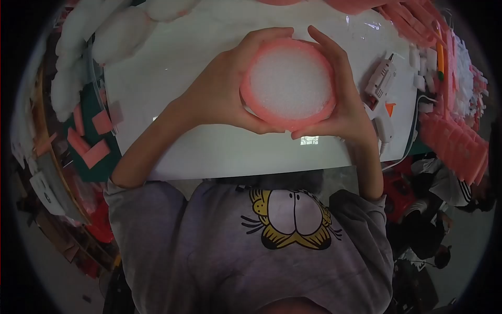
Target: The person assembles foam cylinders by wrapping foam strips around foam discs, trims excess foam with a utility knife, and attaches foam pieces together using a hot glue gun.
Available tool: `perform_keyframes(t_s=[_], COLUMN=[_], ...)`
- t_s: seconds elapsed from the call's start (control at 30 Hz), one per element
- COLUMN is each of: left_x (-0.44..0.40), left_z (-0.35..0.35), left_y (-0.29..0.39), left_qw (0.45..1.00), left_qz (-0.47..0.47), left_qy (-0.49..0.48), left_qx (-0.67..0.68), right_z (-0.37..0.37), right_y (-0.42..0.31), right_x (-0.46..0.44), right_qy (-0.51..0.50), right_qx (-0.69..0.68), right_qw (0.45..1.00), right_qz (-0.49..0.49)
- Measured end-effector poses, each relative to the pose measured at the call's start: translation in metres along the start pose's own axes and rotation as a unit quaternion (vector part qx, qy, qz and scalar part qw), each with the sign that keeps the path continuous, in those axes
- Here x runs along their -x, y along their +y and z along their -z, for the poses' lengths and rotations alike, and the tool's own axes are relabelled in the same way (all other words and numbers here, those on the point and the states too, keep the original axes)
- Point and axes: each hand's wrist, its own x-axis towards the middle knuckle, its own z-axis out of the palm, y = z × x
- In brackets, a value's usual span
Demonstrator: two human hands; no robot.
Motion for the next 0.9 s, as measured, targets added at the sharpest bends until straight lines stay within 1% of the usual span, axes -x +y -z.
perform_keyframes(t_s=[0.1, 0.17, 0.57, 0.9], left_x=[0.0001, -0.0001, 0.0002, -0.0001], left_z=[-0.0015, -0.0018, -0.0011, -0.001], left_y=[-0.0005, -0.001, 0.0006, 0.0001], left_qw=[1.0, 1.0, 1.0, 1.0], left_qz=[-0.001, -0.004, -0.006, -0.001], left_qy=[0.003, 0.007, 0.009, 0.009], left_qx=[0.013, 0.013, 0.012, 0.009], right_z=[0.0004, 0.0009, 0.001, 0.0009], right_y=[0.0005, 0.0012, 0.0031, 0.0011], right_x=[0.0008, 0.0004, 0.0, 0.0007], right_qy=[0.001, 0.003, 0.004, 0.003], right_qx=[-0.005, 0.011, 0.024, 0.012], right_qw=[1.0, 1.0, 0.999, 1.0], right_qz=[0.002, 0.023, 0.033, 0.009])
